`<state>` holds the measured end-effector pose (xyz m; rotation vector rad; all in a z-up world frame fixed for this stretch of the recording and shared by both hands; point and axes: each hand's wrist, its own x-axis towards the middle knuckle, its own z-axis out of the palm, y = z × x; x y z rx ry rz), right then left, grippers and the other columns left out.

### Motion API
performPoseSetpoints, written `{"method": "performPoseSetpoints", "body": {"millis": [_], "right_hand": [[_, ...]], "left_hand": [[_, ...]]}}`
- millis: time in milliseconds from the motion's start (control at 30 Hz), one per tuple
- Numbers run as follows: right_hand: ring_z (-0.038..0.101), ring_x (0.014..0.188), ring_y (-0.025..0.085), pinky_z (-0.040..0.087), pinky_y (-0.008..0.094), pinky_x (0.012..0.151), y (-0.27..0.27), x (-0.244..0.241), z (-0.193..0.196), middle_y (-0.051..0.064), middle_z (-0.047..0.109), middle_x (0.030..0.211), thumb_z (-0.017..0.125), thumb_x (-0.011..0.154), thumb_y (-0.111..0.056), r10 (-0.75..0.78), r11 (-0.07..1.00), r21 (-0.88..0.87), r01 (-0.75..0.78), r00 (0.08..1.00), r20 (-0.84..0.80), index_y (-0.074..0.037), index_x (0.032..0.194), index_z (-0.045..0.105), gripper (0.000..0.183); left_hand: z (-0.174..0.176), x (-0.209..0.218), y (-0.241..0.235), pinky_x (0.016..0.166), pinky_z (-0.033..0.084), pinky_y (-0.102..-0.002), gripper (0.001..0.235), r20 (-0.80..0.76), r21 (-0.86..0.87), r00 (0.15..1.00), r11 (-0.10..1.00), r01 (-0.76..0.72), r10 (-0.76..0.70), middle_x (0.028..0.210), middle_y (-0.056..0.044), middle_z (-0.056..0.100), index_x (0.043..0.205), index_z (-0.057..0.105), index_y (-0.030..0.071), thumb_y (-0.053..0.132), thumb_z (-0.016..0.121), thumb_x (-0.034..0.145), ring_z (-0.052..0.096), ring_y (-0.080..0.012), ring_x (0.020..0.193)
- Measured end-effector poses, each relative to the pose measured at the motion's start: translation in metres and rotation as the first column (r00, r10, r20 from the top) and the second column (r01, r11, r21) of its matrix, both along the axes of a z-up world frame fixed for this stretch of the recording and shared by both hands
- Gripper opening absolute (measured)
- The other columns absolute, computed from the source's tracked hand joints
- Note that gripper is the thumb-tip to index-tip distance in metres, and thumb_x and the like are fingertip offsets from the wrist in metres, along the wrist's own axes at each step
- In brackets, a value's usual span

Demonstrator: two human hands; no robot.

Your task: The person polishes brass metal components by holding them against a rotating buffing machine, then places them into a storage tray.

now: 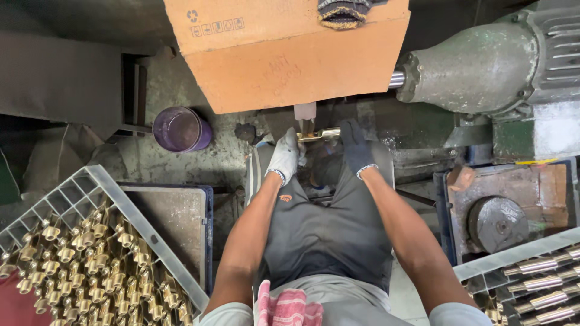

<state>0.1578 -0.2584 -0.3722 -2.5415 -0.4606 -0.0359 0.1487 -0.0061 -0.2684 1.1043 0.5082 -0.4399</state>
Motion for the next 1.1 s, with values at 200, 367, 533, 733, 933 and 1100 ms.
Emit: {"method": "performPoseSetpoints", "body": {"millis": [200,367,533,733,933,1100], "right_hand": [[0.037,0.145,0.042,0.041,0.044,0.113,0.020,0.002,0.013,0.022,0.030,0.160,0.067,0.087,-0.009,-0.020,0.996,0.085,0.037,0.982,-0.188,-0.005,0.151,0.040,0.070],[0.035,0.146,0.044,0.038,0.044,0.116,0.025,0.004,0.002,0.025,0.030,0.158,0.075,0.083,-0.016,0.021,0.998,0.056,-0.015,0.993,-0.116,-0.002,0.151,0.038,0.078],[0.039,0.143,0.045,0.041,0.044,0.115,0.021,0.004,-0.004,0.027,0.033,0.158,0.076,0.084,-0.011,0.000,1.000,0.023,0.002,0.997,-0.081,-0.003,0.152,0.039,0.077],[0.042,0.140,0.047,0.042,0.046,0.115,0.013,0.004,0.010,0.029,0.036,0.155,0.075,0.086,-0.010,0.002,0.998,0.062,0.002,0.998,-0.060,-0.003,0.149,0.041,0.072],[0.038,0.144,0.049,0.042,0.044,0.114,0.020,0.007,0.006,0.031,0.032,0.159,0.075,0.085,-0.006,-0.020,1.000,-0.007,0.019,0.990,-0.139,-0.006,0.152,0.040,0.076],[0.037,0.143,0.049,0.039,0.046,0.115,0.031,0.009,0.005,0.031,0.032,0.157,0.080,0.083,-0.014,-0.043,0.999,0.002,0.044,0.977,-0.209,-0.007,0.152,0.039,0.080]], "left_hand": [[-0.007,-0.001,0.005,0.045,0.035,-0.032,0.044,-0.041,-0.019,0.997,0.998,-0.060,0.059,0.061,0.000,0.042,0.088,0.046,0.013,0.052,0.041,0.106,0.039,-0.0132,0.048],[-0.008,-0.002,0.011,0.046,0.035,-0.033,0.045,-0.053,-0.027,0.996,0.997,-0.067,0.065,0.060,-0.002,0.042,0.086,0.044,0.013,0.053,0.040,0.106,0.039,-0.0150,0.047],[-0.008,0.001,0.005,0.045,0.032,-0.033,0.052,-0.055,-0.087,0.995,0.993,-0.083,0.079,0.057,-0.003,0.039,0.078,0.043,0.012,0.057,0.042,0.105,0.035,-0.0154,0.046],[-0.011,0.002,-0.003,0.046,0.033,-0.033,0.059,-0.058,-0.121,0.996,0.990,-0.078,0.072,0.058,-0.003,0.039,0.076,0.043,0.010,0.064,0.046,0.101,0.034,-0.0154,0.047],[-0.013,0.003,0.000,0.045,0.030,-0.033,0.060,-0.085,-0.155,0.990,0.980,-0.125,0.112,0.058,-0.002,0.036,0.077,0.042,0.012,0.068,0.046,0.098,0.032,-0.0154,0.047],[-0.015,0.004,0.006,0.045,0.029,-0.034,0.062,-0.104,-0.147,0.988,0.980,-0.132,0.117,0.056,-0.004,0.035,0.074,0.041,0.011,0.069,0.043,0.098,0.031,-0.0172,0.045]]}}
